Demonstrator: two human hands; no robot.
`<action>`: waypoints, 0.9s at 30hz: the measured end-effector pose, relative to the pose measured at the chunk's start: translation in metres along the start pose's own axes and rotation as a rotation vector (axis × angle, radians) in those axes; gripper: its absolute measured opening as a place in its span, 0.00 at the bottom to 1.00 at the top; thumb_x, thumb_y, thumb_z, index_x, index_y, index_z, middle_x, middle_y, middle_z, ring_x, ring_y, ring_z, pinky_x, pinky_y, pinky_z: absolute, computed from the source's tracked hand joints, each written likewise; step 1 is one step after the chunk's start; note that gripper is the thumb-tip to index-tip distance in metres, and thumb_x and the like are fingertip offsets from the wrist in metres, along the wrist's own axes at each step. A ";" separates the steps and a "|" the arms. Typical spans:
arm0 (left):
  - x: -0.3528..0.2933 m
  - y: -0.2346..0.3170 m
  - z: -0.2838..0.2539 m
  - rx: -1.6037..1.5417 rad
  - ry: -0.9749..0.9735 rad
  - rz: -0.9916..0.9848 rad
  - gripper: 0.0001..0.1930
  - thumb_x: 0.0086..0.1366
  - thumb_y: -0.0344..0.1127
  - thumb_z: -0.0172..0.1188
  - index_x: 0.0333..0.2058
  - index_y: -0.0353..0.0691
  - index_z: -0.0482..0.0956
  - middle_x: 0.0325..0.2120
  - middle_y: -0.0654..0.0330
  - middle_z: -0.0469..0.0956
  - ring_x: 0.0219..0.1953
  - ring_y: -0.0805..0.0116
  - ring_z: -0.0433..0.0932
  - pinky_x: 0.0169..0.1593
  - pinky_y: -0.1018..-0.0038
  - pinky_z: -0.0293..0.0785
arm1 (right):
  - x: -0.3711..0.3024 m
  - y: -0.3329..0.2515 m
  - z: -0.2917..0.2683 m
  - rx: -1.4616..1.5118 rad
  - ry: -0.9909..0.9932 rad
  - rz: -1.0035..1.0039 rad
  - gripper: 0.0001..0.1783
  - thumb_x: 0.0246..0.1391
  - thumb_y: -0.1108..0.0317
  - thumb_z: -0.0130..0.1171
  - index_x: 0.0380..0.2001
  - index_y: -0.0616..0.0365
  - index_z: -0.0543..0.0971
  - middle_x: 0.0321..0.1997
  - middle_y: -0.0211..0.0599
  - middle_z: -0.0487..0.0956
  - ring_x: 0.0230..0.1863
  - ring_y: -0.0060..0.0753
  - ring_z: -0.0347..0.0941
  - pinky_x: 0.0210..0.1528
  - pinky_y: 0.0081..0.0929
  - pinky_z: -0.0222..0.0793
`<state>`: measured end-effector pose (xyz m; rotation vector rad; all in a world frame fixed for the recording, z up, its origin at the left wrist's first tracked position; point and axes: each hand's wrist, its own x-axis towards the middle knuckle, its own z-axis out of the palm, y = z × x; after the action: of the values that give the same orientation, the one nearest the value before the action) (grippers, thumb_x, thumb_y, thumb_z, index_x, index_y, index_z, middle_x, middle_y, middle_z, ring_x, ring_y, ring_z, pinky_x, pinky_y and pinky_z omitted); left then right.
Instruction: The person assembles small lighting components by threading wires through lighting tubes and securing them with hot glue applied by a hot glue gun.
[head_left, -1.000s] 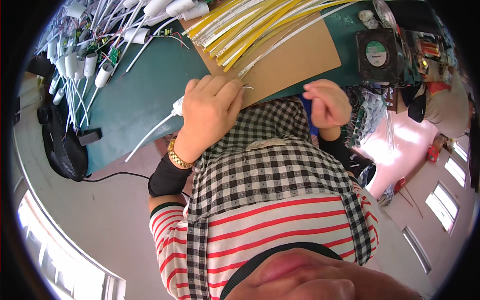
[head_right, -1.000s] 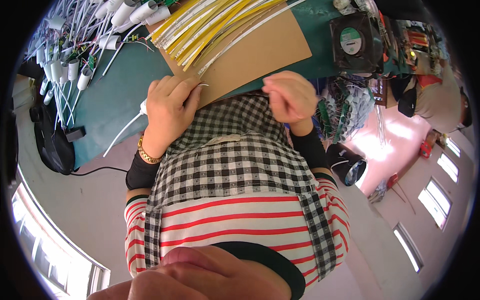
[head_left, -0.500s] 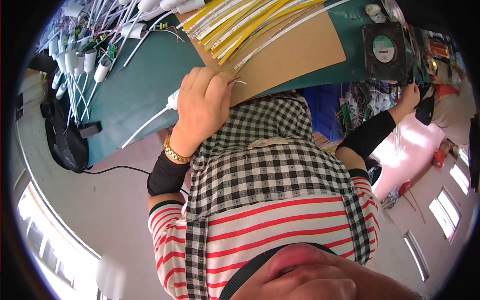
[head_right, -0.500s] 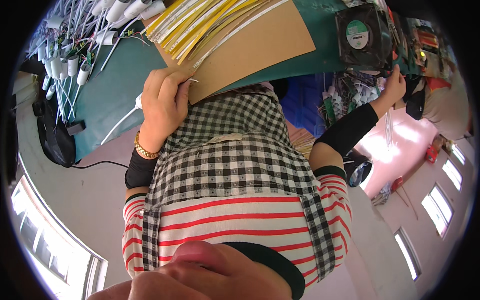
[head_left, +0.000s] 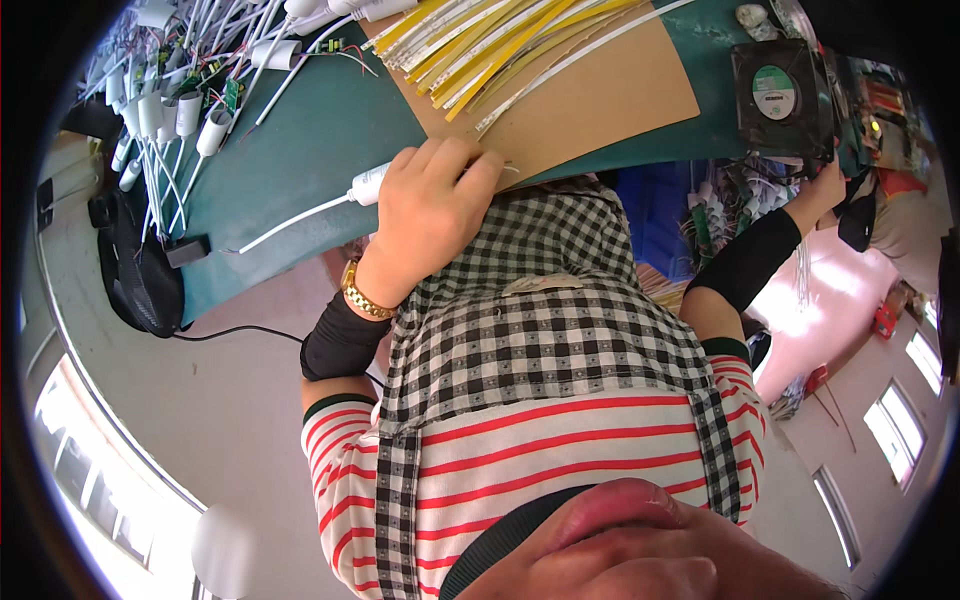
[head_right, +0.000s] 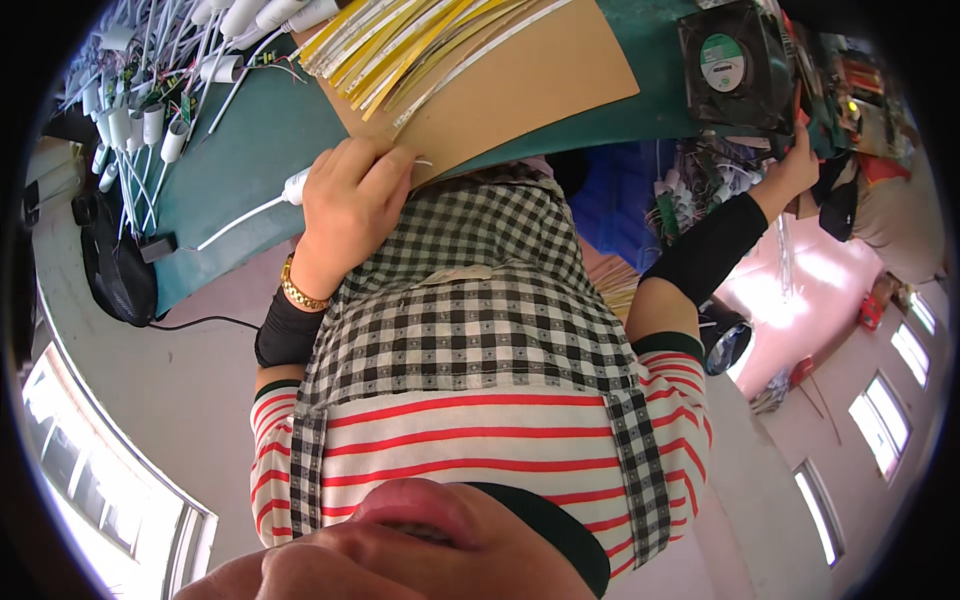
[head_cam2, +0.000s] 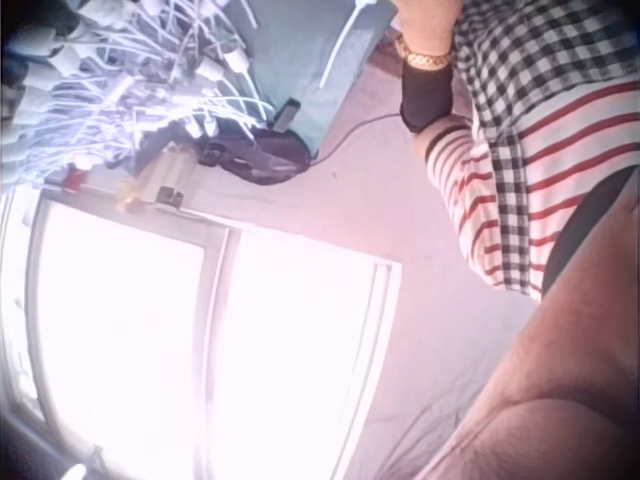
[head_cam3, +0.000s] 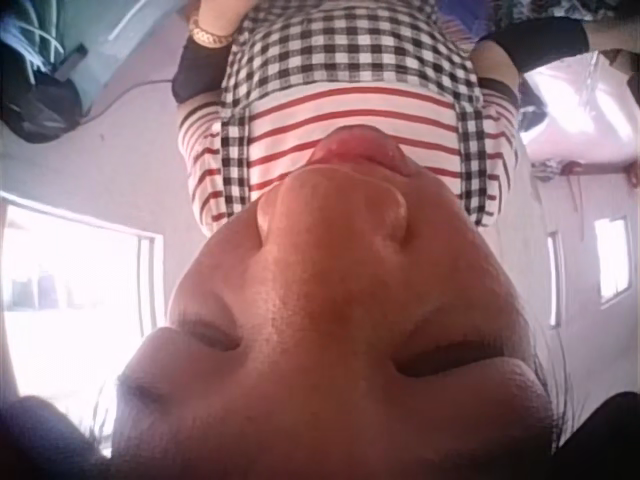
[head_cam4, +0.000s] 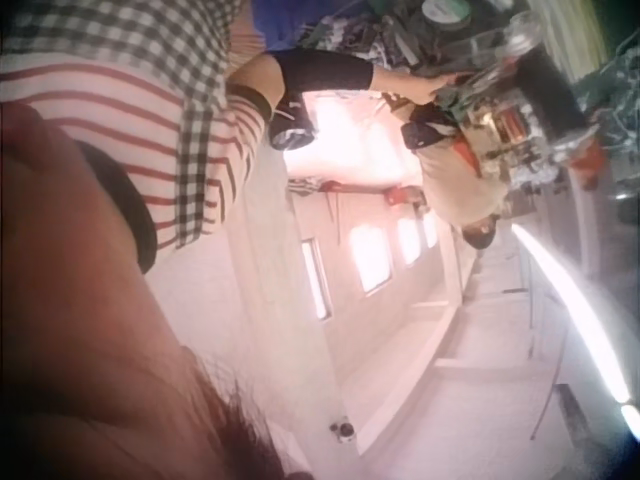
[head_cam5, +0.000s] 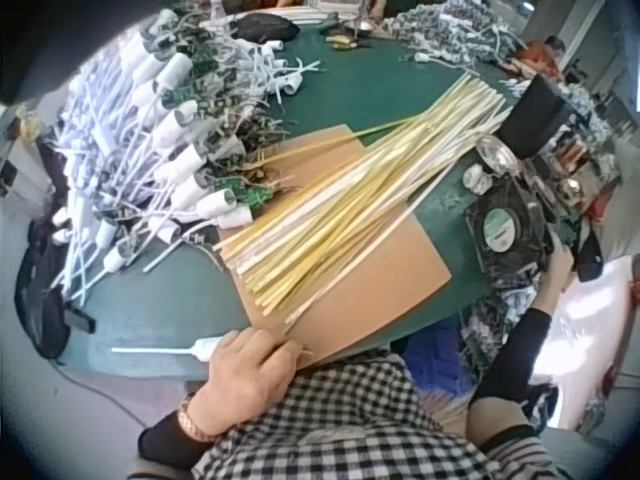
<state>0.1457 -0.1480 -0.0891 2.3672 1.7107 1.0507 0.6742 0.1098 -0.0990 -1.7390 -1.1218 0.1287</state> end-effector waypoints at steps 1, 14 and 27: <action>0.002 0.000 0.000 0.001 0.005 -0.002 0.08 0.47 0.31 0.61 0.30 0.42 0.76 0.25 0.63 0.72 0.26 0.66 0.72 0.28 0.71 0.64 | -0.011 0.003 -0.001 0.225 0.023 -0.121 0.21 0.34 0.59 0.72 0.20 0.69 0.78 0.24 0.41 0.77 0.25 0.29 0.73 0.31 0.32 0.72; 0.015 -0.021 -0.008 0.000 0.064 -0.238 0.06 0.47 0.27 0.63 0.27 0.40 0.78 0.22 0.61 0.74 0.23 0.63 0.74 0.27 0.72 0.69 | -0.195 -0.085 -0.053 1.013 -0.073 -0.182 0.09 0.55 0.67 0.49 0.39 0.55 0.67 0.24 0.34 0.68 0.24 0.33 0.66 0.33 0.37 0.66; 0.015 -0.026 0.000 -0.029 0.056 -0.251 0.05 0.45 0.28 0.62 0.23 0.41 0.77 0.21 0.63 0.71 0.23 0.64 0.72 0.26 0.70 0.67 | -0.309 -0.180 -0.034 0.493 -1.482 0.081 0.07 0.56 0.70 0.52 0.37 0.60 0.69 0.29 0.38 0.72 0.34 0.33 0.71 0.44 0.33 0.66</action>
<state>0.1268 -0.1249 -0.0922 2.0548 1.9334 1.1003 0.4084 -0.1297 -0.0638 -1.0591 -1.7590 1.7865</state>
